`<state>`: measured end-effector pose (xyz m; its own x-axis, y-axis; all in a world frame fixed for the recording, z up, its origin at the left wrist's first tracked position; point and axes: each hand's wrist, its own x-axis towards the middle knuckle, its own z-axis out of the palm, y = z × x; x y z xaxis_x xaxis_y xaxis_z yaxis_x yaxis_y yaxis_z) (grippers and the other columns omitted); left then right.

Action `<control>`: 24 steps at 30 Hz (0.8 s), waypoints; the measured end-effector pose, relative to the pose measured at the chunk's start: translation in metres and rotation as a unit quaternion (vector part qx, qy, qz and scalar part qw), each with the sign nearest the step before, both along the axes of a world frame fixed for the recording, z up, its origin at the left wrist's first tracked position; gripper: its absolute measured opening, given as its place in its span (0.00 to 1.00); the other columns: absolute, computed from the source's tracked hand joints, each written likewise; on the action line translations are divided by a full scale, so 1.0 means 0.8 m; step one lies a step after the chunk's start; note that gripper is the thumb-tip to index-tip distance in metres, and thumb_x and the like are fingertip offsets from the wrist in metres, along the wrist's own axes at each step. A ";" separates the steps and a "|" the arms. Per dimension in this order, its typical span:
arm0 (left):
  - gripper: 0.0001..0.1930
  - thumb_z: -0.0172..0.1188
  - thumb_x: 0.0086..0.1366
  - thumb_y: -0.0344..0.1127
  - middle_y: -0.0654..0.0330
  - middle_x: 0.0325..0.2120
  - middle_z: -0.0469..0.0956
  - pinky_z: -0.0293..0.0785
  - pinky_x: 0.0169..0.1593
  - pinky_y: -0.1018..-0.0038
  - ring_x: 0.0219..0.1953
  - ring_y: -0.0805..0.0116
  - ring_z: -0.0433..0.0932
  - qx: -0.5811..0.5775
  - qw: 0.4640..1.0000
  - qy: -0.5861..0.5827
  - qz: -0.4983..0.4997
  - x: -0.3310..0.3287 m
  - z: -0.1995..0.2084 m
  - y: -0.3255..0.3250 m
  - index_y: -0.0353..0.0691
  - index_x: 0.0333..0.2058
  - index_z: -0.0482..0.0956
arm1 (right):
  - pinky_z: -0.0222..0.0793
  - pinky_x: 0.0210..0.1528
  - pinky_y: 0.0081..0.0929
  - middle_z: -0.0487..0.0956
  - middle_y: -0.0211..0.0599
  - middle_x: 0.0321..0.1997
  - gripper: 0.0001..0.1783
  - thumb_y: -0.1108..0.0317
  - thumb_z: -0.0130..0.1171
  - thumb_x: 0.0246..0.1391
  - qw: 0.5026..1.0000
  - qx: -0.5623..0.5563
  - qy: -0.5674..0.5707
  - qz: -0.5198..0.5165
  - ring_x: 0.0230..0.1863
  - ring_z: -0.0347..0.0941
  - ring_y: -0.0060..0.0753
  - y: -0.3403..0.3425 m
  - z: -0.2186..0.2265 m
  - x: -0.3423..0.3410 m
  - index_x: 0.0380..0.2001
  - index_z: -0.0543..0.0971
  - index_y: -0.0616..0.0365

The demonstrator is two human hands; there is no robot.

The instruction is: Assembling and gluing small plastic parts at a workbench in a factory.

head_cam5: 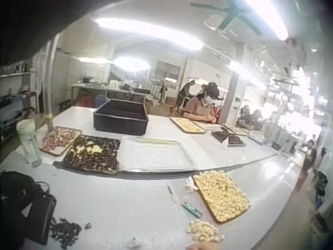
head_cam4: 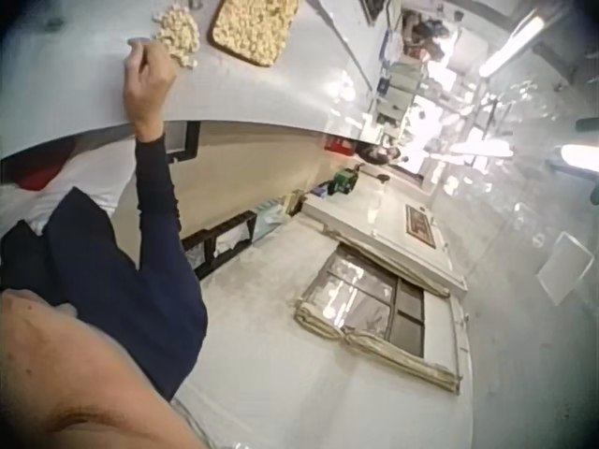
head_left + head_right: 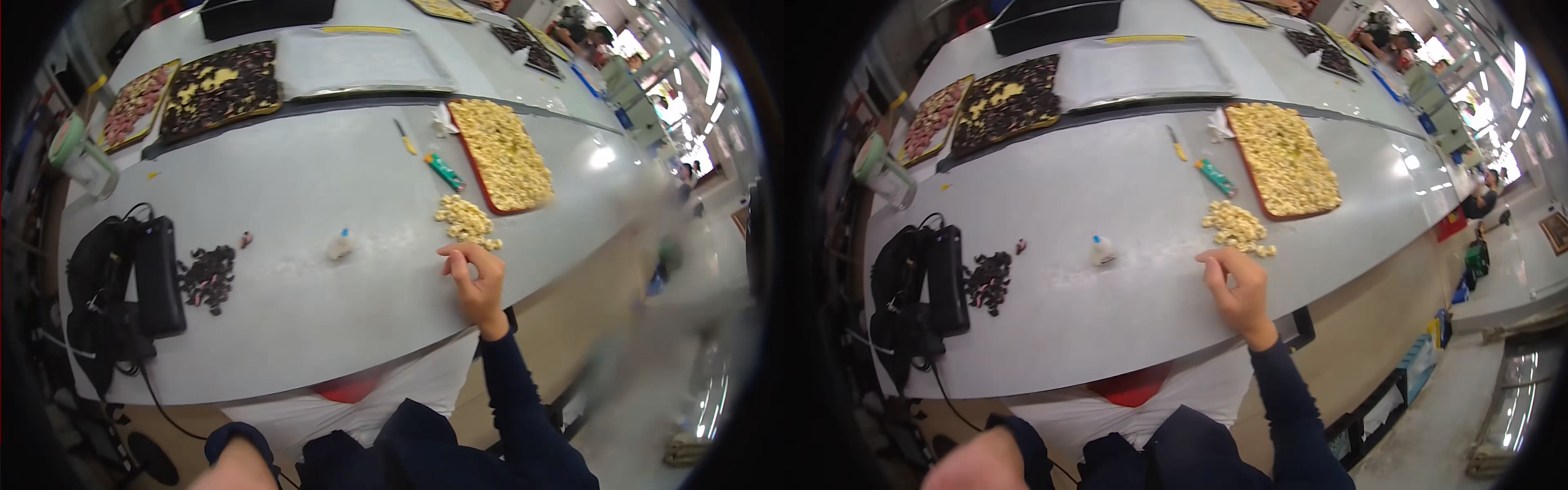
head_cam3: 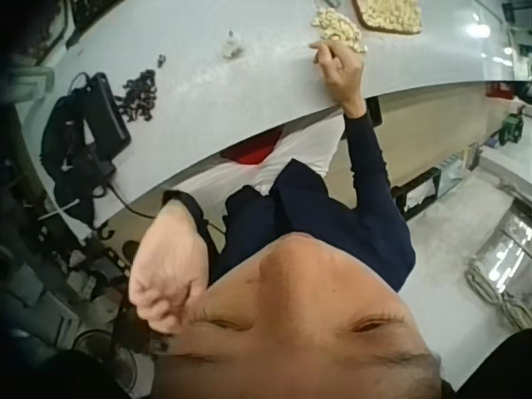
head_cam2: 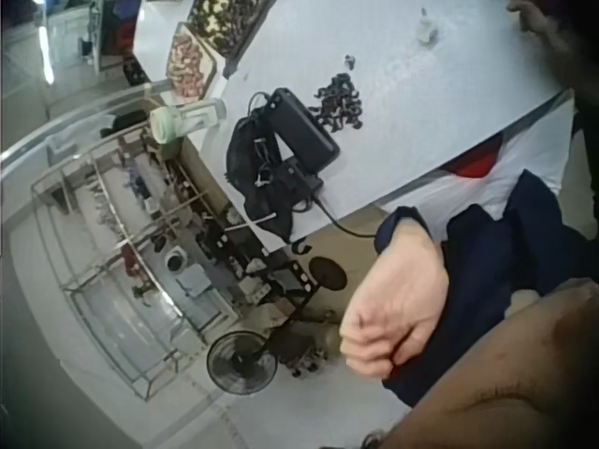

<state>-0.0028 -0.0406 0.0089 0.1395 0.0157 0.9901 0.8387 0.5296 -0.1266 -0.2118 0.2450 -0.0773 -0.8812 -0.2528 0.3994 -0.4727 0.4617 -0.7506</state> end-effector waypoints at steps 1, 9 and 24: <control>0.30 0.47 0.68 0.47 0.53 0.66 0.54 0.53 0.67 0.64 0.62 0.58 0.63 -0.049 0.996 -0.069 -0.010 -0.011 -0.003 -0.017 0.42 0.64 0.54 | 0.66 0.27 0.19 0.75 0.34 0.23 0.09 0.72 0.51 0.57 1.000 -0.016 -0.004 0.022 0.23 0.72 0.21 -0.013 0.008 0.000 0.29 0.78 0.64; 0.12 0.58 0.55 0.23 0.53 0.39 0.74 0.70 0.44 0.67 0.41 0.53 0.73 -0.012 0.771 -0.603 0.205 -0.152 -0.054 -0.033 0.34 0.40 0.74 | 0.65 0.55 0.30 0.66 0.38 0.54 0.28 0.74 0.63 0.48 0.951 0.007 -0.129 0.281 0.53 0.66 0.32 -0.082 0.020 -0.040 0.54 0.67 0.59; 0.05 0.59 0.55 0.23 0.58 0.28 0.73 0.70 0.35 0.69 0.33 0.60 0.73 -0.094 0.713 -0.617 0.319 -0.198 -0.094 -0.055 0.35 0.32 0.75 | 0.69 0.31 0.18 0.81 0.32 0.41 0.21 0.72 0.60 0.54 0.922 0.013 -0.170 0.349 0.28 0.72 0.20 -0.114 -0.002 -0.075 0.52 0.72 0.57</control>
